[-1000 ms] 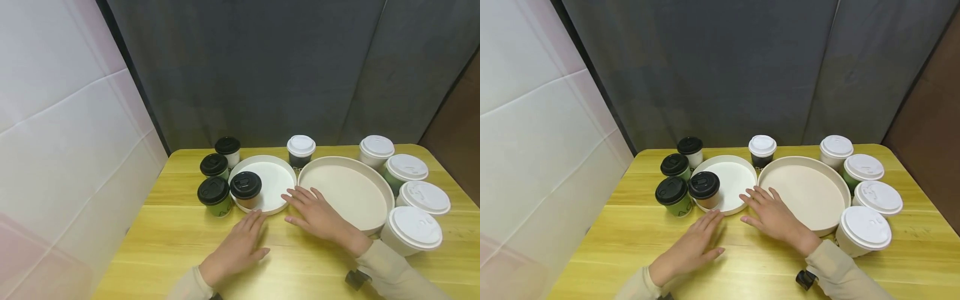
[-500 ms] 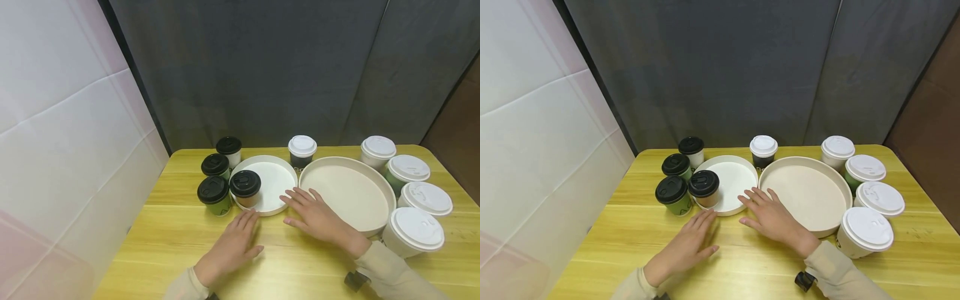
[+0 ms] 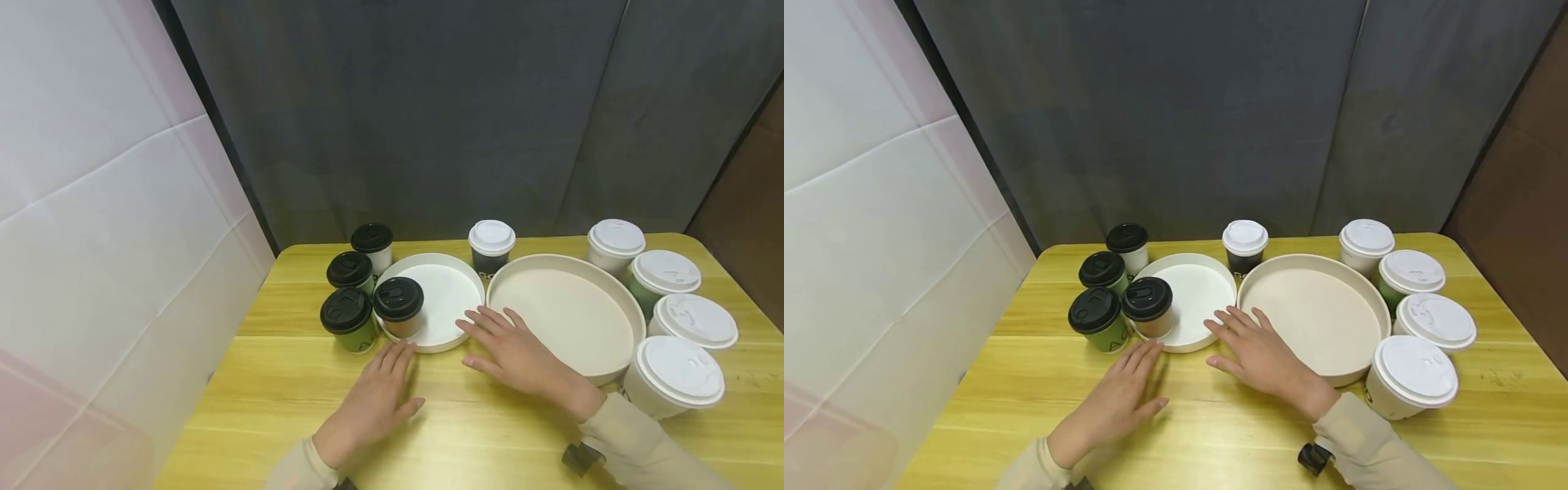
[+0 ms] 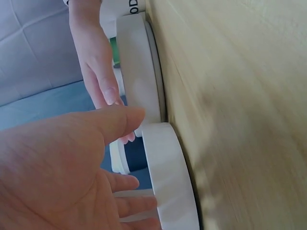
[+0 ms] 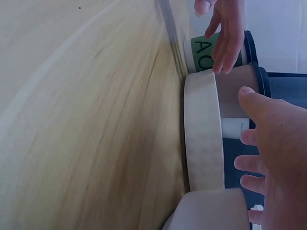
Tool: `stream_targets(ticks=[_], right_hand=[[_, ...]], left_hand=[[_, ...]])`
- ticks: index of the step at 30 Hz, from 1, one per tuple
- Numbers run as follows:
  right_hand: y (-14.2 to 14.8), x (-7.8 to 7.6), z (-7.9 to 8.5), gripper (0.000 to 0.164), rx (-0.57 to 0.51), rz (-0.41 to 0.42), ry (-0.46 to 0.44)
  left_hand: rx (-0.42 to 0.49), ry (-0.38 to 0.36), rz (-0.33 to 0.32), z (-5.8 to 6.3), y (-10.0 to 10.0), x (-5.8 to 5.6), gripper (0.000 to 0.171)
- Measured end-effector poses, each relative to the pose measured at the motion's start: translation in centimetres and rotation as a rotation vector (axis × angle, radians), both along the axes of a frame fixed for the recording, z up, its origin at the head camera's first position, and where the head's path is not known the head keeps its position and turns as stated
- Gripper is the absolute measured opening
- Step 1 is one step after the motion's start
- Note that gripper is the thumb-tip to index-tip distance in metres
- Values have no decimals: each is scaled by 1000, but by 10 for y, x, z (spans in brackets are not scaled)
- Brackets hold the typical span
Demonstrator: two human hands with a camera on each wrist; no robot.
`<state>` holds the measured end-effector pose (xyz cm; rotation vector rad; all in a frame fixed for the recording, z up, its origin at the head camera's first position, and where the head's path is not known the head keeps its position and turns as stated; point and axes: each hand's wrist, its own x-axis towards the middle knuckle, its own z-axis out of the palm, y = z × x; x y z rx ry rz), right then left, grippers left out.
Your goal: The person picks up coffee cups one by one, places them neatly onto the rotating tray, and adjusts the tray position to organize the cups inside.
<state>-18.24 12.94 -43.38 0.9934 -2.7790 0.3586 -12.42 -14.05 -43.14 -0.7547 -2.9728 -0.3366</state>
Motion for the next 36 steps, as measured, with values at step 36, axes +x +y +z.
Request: stream_targets(ticks=[36], right_hand=[[8,-9,-1,61,9,17,35]], left_hand=[[-162,-61,-111,2,58,-10,83]])
